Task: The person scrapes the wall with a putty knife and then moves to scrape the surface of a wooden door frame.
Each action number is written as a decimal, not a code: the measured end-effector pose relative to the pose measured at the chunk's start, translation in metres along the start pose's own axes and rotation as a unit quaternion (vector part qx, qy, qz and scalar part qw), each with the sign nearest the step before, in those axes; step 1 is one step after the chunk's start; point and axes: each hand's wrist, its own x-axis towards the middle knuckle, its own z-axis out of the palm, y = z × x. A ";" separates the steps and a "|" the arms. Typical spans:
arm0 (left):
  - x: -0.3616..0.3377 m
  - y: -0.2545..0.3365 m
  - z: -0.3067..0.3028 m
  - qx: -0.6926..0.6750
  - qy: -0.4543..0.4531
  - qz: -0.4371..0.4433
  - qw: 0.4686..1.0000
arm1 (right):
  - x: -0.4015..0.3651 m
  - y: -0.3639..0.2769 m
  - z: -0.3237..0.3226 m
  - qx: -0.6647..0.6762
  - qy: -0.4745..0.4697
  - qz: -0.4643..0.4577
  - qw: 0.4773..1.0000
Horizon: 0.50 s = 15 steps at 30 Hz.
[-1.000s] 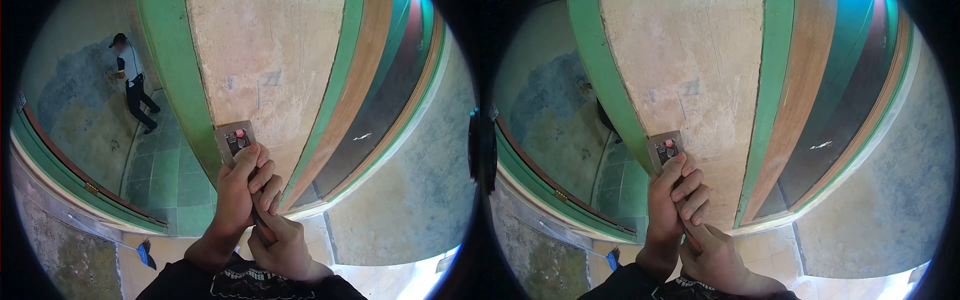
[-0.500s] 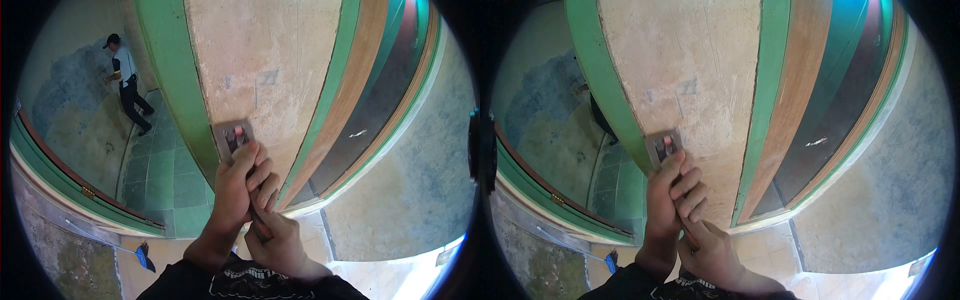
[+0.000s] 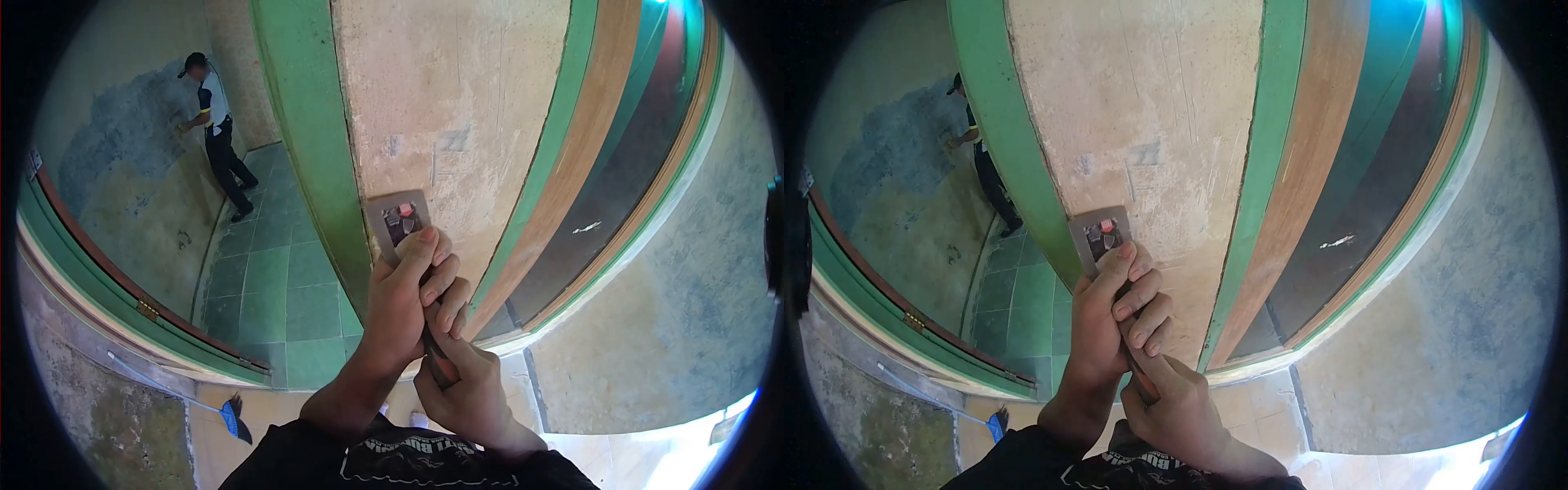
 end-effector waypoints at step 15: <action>-0.013 -0.016 -0.015 -0.031 0.056 0.000 0.998 | -0.014 0.019 0.008 -0.033 -0.016 -0.004 0.999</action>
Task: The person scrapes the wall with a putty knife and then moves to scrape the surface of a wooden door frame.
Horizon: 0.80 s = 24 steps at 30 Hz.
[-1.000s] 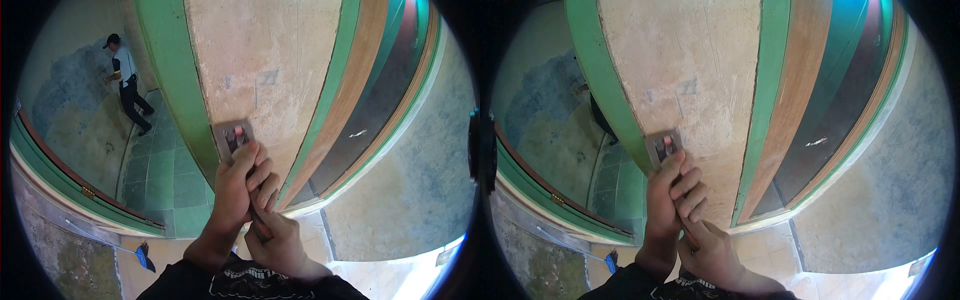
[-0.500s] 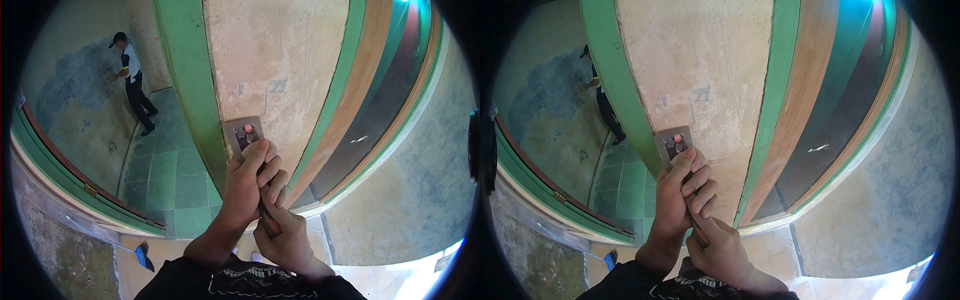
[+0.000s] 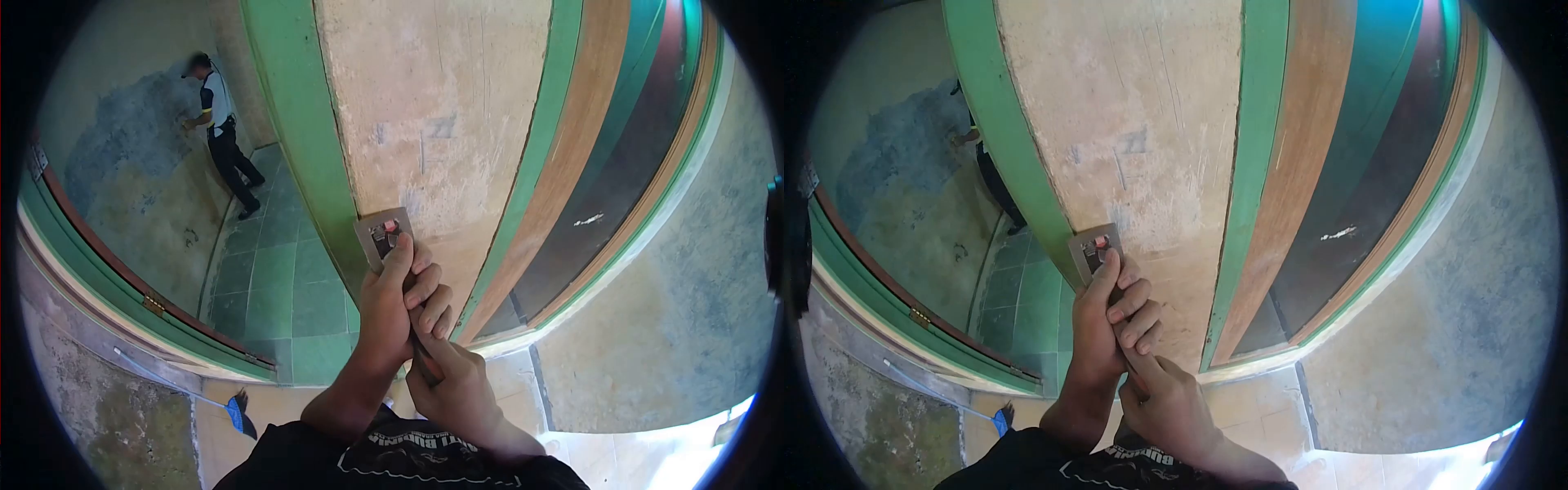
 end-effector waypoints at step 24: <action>0.010 0.011 0.013 0.016 -0.037 -0.006 0.999 | 0.020 -0.006 -0.011 0.019 -0.001 -0.016 1.000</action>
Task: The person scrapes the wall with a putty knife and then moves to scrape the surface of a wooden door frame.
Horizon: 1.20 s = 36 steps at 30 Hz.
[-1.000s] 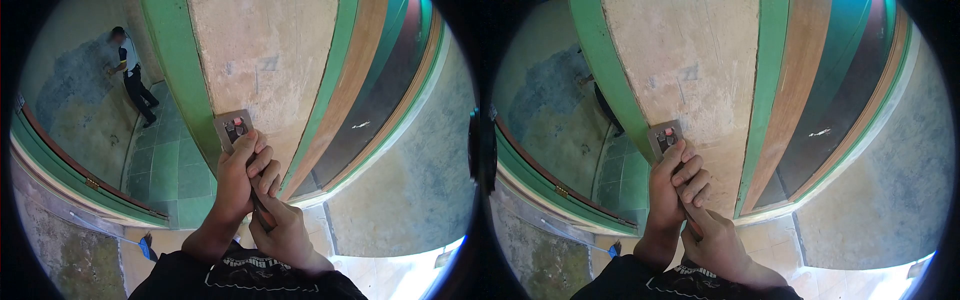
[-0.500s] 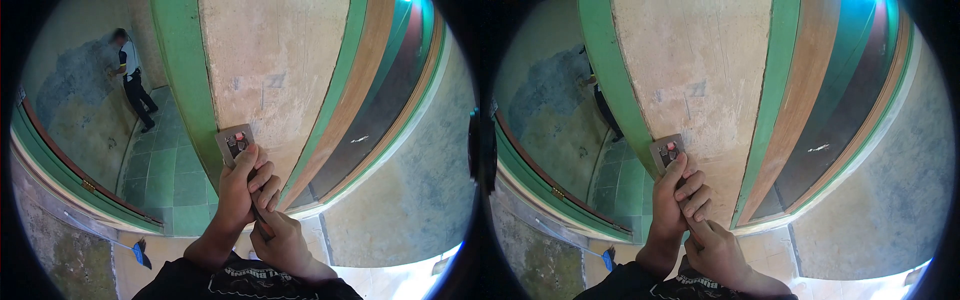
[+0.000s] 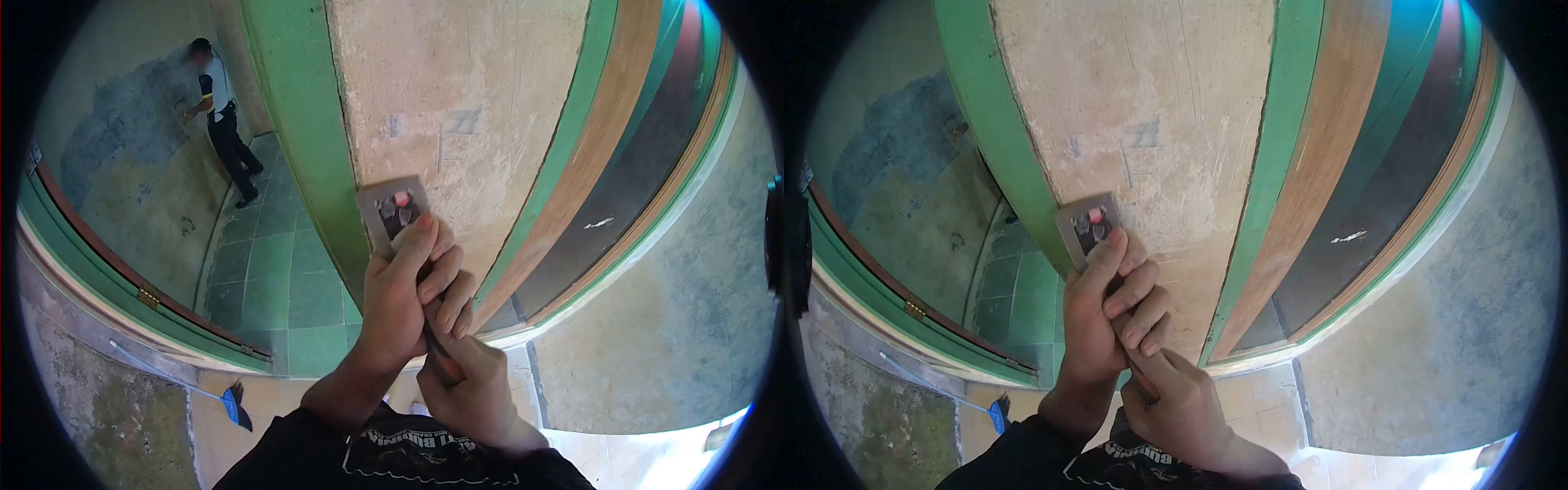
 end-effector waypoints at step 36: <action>-0.005 -0.001 -0.001 0.009 0.025 0.000 1.000 | -0.005 -0.007 -0.002 -0.020 -0.016 0.007 1.000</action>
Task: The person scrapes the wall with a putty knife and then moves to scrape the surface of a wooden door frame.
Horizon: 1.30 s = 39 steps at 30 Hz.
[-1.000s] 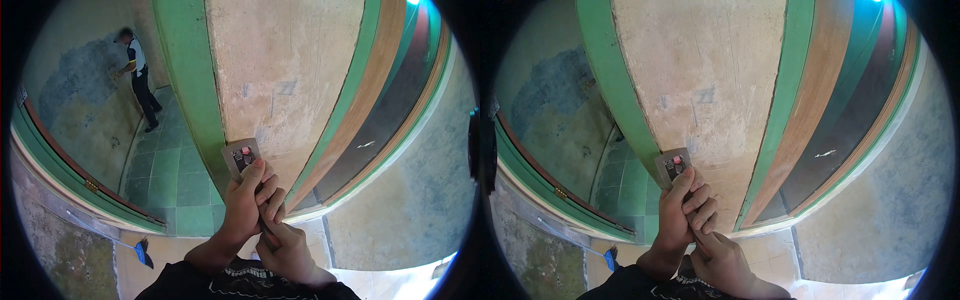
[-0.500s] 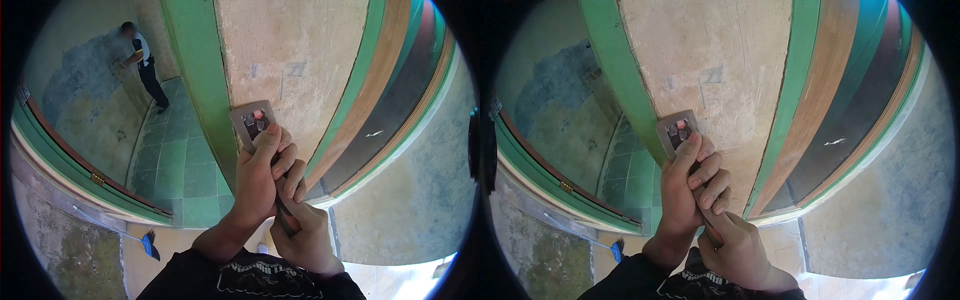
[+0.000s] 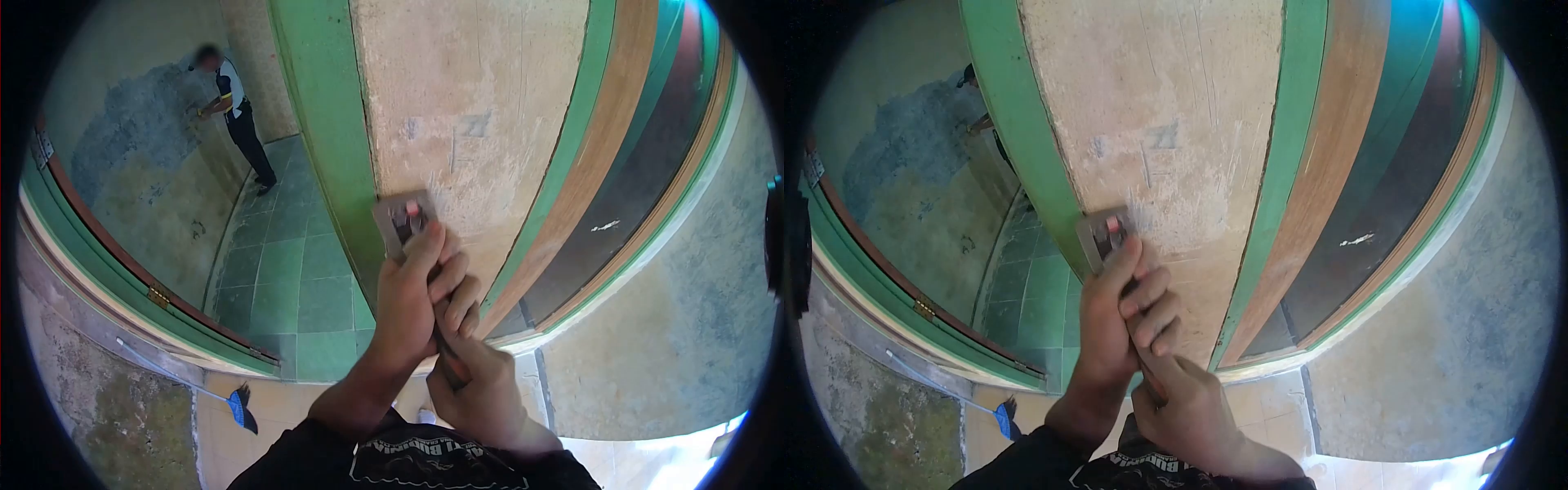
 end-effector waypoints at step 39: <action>0.009 0.008 0.016 0.047 -0.020 0.050 0.997 | 0.001 -0.001 0.000 0.002 0.004 0.021 1.000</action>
